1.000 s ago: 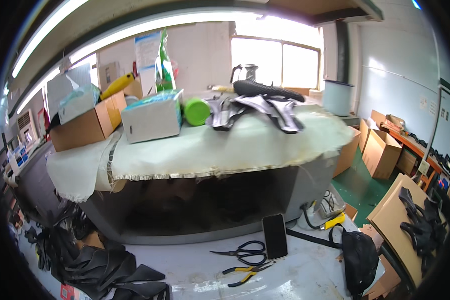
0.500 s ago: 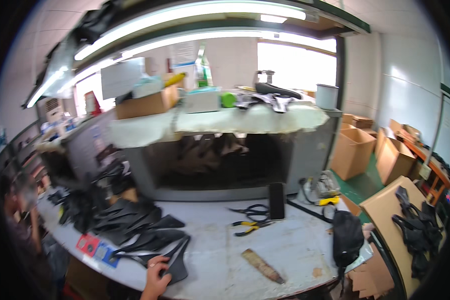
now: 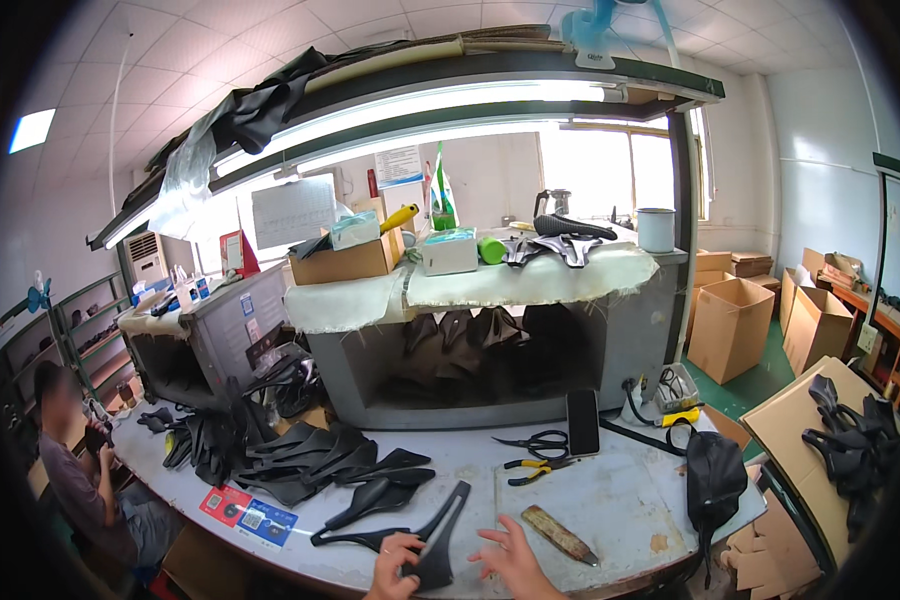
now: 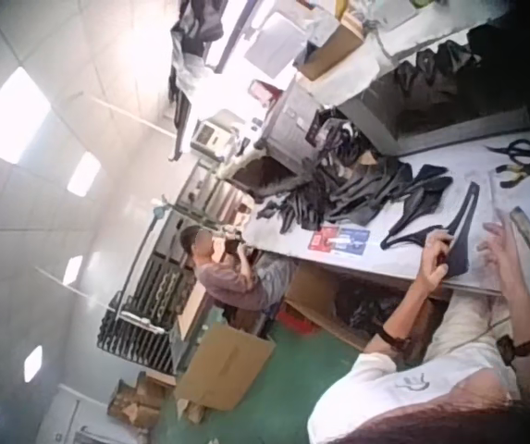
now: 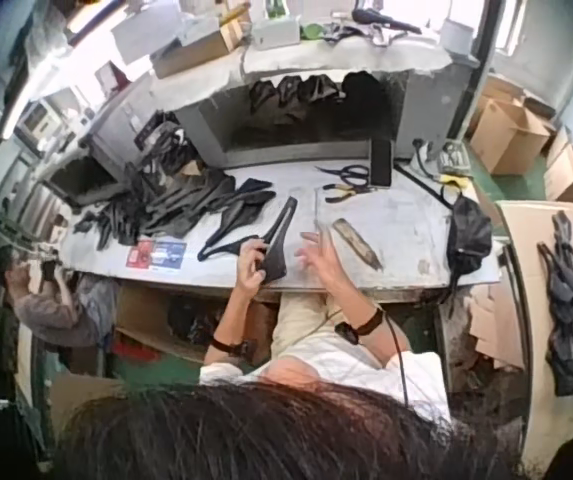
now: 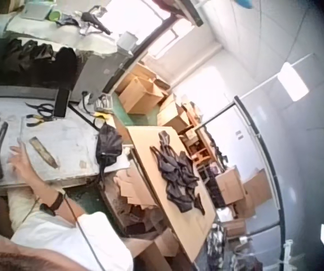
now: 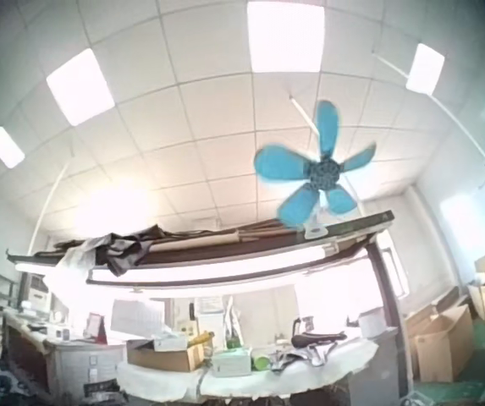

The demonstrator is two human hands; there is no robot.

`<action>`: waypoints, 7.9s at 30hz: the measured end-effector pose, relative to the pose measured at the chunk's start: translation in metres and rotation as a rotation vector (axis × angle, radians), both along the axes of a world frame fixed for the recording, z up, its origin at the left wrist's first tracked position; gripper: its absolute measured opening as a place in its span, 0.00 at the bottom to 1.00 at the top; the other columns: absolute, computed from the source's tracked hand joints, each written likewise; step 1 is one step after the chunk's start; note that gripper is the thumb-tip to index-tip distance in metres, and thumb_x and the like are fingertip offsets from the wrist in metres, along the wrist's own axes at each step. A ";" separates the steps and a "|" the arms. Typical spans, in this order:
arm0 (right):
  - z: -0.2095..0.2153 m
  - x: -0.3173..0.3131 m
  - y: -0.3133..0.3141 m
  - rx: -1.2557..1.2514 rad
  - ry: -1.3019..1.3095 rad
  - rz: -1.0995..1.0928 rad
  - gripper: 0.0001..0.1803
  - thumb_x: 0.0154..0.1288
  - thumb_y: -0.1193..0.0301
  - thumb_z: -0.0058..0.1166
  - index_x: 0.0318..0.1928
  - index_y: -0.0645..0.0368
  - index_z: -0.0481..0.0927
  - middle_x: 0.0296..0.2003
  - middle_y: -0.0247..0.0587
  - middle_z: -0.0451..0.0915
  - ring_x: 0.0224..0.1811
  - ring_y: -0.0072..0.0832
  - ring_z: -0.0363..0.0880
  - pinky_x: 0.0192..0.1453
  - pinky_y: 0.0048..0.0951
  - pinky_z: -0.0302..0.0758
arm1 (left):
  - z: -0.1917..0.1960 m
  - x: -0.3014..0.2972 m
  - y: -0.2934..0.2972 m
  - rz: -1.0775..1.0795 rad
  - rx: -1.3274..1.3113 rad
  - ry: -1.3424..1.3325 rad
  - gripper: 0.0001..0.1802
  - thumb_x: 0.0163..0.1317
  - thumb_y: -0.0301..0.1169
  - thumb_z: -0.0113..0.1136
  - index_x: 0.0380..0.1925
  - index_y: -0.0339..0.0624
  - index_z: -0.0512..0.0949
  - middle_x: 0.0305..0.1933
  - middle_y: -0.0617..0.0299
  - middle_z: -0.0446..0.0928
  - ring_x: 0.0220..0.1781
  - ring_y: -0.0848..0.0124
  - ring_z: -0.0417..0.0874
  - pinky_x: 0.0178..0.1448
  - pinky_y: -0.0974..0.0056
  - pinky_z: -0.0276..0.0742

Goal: Applying glue and fitting black covers onto bicycle saddle bases at a workshop workbench.

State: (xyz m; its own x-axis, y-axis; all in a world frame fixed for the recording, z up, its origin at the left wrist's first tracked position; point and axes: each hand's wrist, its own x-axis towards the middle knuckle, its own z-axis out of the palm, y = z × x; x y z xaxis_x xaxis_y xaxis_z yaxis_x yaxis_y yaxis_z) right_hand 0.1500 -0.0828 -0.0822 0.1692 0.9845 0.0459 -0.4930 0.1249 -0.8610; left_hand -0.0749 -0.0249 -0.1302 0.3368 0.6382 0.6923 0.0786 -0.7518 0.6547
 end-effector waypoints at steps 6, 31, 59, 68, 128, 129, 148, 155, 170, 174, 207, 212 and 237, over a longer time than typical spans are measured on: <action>0.003 0.011 0.074 -0.205 -0.203 0.207 0.14 0.76 0.64 0.59 0.53 0.59 0.83 0.31 0.33 0.84 0.22 0.17 0.75 0.26 0.20 0.70 | 0.027 0.009 -0.013 0.174 0.047 0.140 0.25 0.63 0.40 0.63 0.54 0.35 0.79 0.64 0.39 0.73 0.64 0.41 0.74 0.68 0.43 0.67; 0.014 0.170 0.073 -0.247 -0.284 -0.358 0.11 0.71 0.72 0.64 0.49 0.65 0.80 0.30 0.40 0.84 0.25 0.22 0.79 0.30 0.27 0.78 | 0.127 0.031 0.181 0.422 -0.050 0.849 0.29 0.61 0.41 0.71 0.57 0.33 0.79 0.59 0.40 0.79 0.63 0.45 0.78 0.70 0.46 0.69; 0.039 0.144 0.093 -0.002 0.352 -0.545 0.19 0.83 0.57 0.45 0.48 0.61 0.79 0.33 0.46 0.85 0.27 0.32 0.83 0.29 0.33 0.81 | 0.059 0.033 0.355 0.786 0.331 1.067 0.22 0.56 0.29 0.63 0.53 0.45 0.84 0.60 0.58 0.82 0.68 0.56 0.76 0.77 0.32 0.60; 0.031 0.047 0.223 -0.068 0.627 -0.498 0.22 0.82 0.48 0.38 0.52 0.53 0.72 0.36 0.43 0.83 0.28 0.40 0.83 0.29 0.43 0.79 | 0.089 0.000 0.222 0.700 0.261 -0.646 0.21 0.63 0.25 0.58 0.57 0.35 0.78 0.43 0.49 0.83 0.51 0.57 0.84 0.67 0.47 0.72; -0.033 0.034 0.040 0.434 -1.545 0.277 0.29 0.70 0.66 0.59 0.70 0.59 0.73 0.70 0.47 0.72 0.74 0.48 0.67 0.73 0.55 0.66 | 0.070 0.043 0.020 -0.158 -1.117 -0.966 0.21 0.80 0.51 0.48 0.38 0.45 0.76 0.18 0.68 0.62 0.25 0.65 0.67 0.39 0.59 0.75; -0.031 0.038 0.030 0.416 -1.530 0.292 0.29 0.70 0.66 0.59 0.70 0.59 0.73 0.70 0.47 0.72 0.74 0.48 0.67 0.73 0.55 0.66 | 0.058 0.037 0.019 -0.141 -1.140 -0.960 0.21 0.80 0.51 0.48 0.38 0.45 0.76 0.18 0.68 0.62 0.25 0.65 0.67 0.39 0.59 0.75; 0.008 0.091 0.029 0.188 -1.398 0.416 0.37 0.71 0.46 0.58 0.70 0.57 0.75 0.77 0.49 0.63 0.83 0.47 0.53 0.79 0.66 0.53 | 0.039 0.056 0.037 -0.549 -1.294 -0.800 0.26 0.84 0.46 0.39 0.62 0.34 0.72 0.30 0.58 0.75 0.21 0.67 0.69 0.31 0.58 0.68; 0.006 0.120 0.013 0.077 -1.397 0.399 0.40 0.67 0.44 0.61 0.70 0.57 0.75 0.77 0.50 0.62 0.83 0.49 0.52 0.80 0.71 0.47 | 0.035 0.052 0.025 -0.415 -1.351 -0.856 0.25 0.84 0.45 0.42 0.62 0.34 0.72 0.28 0.59 0.74 0.19 0.69 0.67 0.29 0.61 0.66; 0.054 0.083 0.021 0.283 -1.043 -0.188 0.34 0.79 0.77 0.46 0.80 0.67 0.53 0.57 0.60 0.73 0.49 0.48 0.78 0.54 0.38 0.76 | 0.126 0.162 0.010 0.145 0.026 0.389 0.31 0.71 0.20 0.57 0.73 0.30 0.65 0.49 0.36 0.79 0.29 0.51 0.81 0.27 0.57 0.75; 0.057 0.089 0.024 0.221 -1.004 -0.120 0.30 0.79 0.77 0.46 0.77 0.70 0.59 0.49 0.60 0.75 0.42 0.48 0.78 0.47 0.39 0.77 | 0.120 0.158 0.012 0.008 -0.189 0.163 0.28 0.75 0.24 0.55 0.73 0.32 0.66 0.45 0.41 0.80 0.31 0.54 0.83 0.32 0.60 0.76; 0.059 0.093 0.035 0.027 -0.946 -0.087 0.11 0.66 0.74 0.63 0.44 0.64 0.76 0.22 0.52 0.79 0.21 0.49 0.82 0.26 0.41 0.77 | 0.106 0.130 0.002 -0.103 -0.298 0.375 0.29 0.69 0.20 0.61 0.69 0.26 0.70 0.43 0.40 0.83 0.31 0.51 0.86 0.35 0.58 0.80; 0.039 0.104 0.030 0.129 -1.039 0.182 0.32 0.71 0.76 0.60 0.72 0.67 0.68 0.49 0.61 0.81 0.44 0.48 0.85 0.41 0.39 0.81 | 0.105 0.117 0.014 -0.014 -0.374 0.337 0.27 0.70 0.19 0.58 0.69 0.28 0.71 0.43 0.41 0.83 0.31 0.53 0.85 0.35 0.59 0.81; -0.002 0.110 0.096 -0.150 -1.288 0.308 0.22 0.72 0.76 0.58 0.64 0.64 0.78 0.39 0.55 0.82 0.32 0.51 0.83 0.32 0.43 0.80 | 0.030 0.126 0.079 0.102 -0.640 0.501 0.19 0.67 0.23 0.65 0.57 0.33 0.80 0.44 0.37 0.85 0.37 0.42 0.87 0.38 0.51 0.85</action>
